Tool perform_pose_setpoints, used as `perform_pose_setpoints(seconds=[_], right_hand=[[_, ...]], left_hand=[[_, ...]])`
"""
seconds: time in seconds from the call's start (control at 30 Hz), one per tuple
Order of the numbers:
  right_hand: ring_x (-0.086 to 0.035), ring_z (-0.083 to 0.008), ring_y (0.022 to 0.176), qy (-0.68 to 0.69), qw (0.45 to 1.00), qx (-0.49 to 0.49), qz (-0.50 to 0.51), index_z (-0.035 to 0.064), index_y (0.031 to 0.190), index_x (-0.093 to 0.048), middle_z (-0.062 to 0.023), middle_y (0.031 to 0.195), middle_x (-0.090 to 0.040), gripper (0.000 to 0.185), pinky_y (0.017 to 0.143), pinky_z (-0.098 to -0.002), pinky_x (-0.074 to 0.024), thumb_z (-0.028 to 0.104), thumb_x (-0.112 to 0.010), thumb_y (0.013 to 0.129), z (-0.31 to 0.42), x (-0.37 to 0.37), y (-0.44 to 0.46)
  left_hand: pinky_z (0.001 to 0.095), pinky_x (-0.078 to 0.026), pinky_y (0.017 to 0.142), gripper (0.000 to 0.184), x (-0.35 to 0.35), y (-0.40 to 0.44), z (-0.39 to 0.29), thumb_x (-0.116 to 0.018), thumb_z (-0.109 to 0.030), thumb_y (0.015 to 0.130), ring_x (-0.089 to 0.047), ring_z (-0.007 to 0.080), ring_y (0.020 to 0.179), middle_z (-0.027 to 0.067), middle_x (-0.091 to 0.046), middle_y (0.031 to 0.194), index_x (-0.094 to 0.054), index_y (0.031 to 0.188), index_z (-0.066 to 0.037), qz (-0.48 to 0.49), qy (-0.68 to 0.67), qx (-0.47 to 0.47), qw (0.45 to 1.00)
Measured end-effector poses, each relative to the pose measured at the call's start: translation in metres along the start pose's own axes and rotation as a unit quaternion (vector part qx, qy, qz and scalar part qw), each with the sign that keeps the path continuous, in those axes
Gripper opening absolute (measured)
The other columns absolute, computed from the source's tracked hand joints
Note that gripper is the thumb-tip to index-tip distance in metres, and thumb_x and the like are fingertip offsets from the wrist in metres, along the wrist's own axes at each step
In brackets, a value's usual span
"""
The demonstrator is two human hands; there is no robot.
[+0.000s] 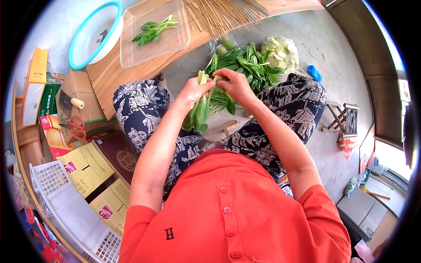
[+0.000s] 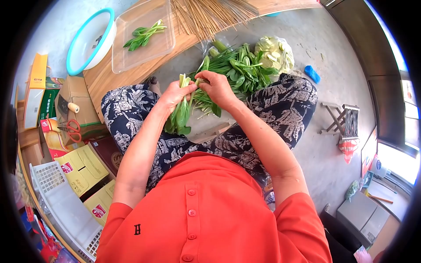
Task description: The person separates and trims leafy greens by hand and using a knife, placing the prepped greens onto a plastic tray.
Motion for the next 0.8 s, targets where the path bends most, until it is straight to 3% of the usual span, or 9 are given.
perform_pose_setpoints(seconds=[0.07,0.27,0.5,0.57,0.63,0.8], right_hand=[[-0.065,-0.0236,0.079,-0.055,0.997,0.04,-0.024,0.0013,0.104,-0.063,-0.014,0.088,-0.067,0.023,0.072,-0.0322,-0.0507,0.001,-0.063,0.082,0.012,0.003,-0.001],[-0.065,-0.033,0.084,-0.165,0.978,0.098,-0.084,0.0038,0.101,-0.062,-0.0152,0.091,-0.066,0.021,0.072,-0.0392,-0.052,0.002,-0.061,0.08,0.019,0.0,-0.007],[-0.066,-0.031,0.08,-0.226,0.964,0.105,-0.094,0.0058,0.103,-0.063,-0.0151,0.09,-0.066,0.022,0.069,-0.0382,-0.0525,0.005,-0.061,0.081,0.008,0.005,0.001],[-0.066,-0.0244,0.076,-0.072,0.995,-0.015,-0.071,0.0049,0.108,-0.062,-0.0141,0.09,-0.067,0.026,0.067,-0.0352,-0.0519,0.004,-0.061,0.081,-0.014,0.011,0.011],[-0.064,-0.0122,0.08,0.147,0.982,-0.115,-0.028,0.0023,0.111,-0.061,-0.0067,0.096,-0.07,0.023,0.066,-0.0266,-0.0511,0.007,-0.061,0.088,-0.04,0.005,0.014],[-0.062,-0.0099,0.085,0.264,0.958,-0.11,0.033,0.0011,0.11,-0.06,-0.0027,0.097,-0.066,0.021,0.071,-0.0242,-0.0503,0.01,-0.062,0.091,-0.024,-0.007,0.008]], left_hand=[[0.0212,-0.038,0.05,0.013,-0.001,0.0,0.0,-0.071,-0.017,0.086,-0.049,0.0056,0.057,-0.0035,-0.057,0.072,-0.062,0.091,-0.008,-0.002,-0.014,-0.002,1.0],[0.0209,-0.038,0.051,0.011,-0.007,-0.007,-0.004,-0.07,-0.017,0.087,-0.048,0.0052,0.058,-0.0038,-0.056,0.071,-0.063,0.088,-0.008,-0.015,-0.02,-0.008,1.0],[0.0206,-0.039,0.055,0.014,-0.031,-0.022,-0.007,-0.068,-0.02,0.089,-0.049,0.0053,0.063,-0.0037,-0.058,0.077,-0.062,0.095,-0.009,0.061,-0.052,0.006,0.997],[0.0208,-0.039,0.055,0.016,-0.016,-0.021,-0.013,-0.066,-0.024,0.09,-0.049,0.0058,0.063,-0.0033,-0.058,0.076,-0.062,0.094,-0.009,0.02,-0.073,-0.026,0.997],[0.021,-0.04,0.056,0.02,-0.003,-0.017,-0.021,-0.065,-0.027,0.091,-0.049,0.006,0.063,-0.0032,-0.057,0.074,-0.062,0.096,-0.007,-0.014,-0.107,-0.051,0.993],[0.0218,-0.043,0.06,0.025,0.009,-0.009,-0.025,-0.069,-0.025,0.089,-0.053,0.0066,0.068,-0.0031,-0.06,0.08,-0.064,0.102,-0.004,-0.066,-0.083,-0.089,0.99]])
Point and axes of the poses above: each hand's wrist, its own y-axis towards the middle knuckle, its own x-axis out of the back of the hand, z = x × y, the point moved 10 cm from there along y, towards the middle knuckle
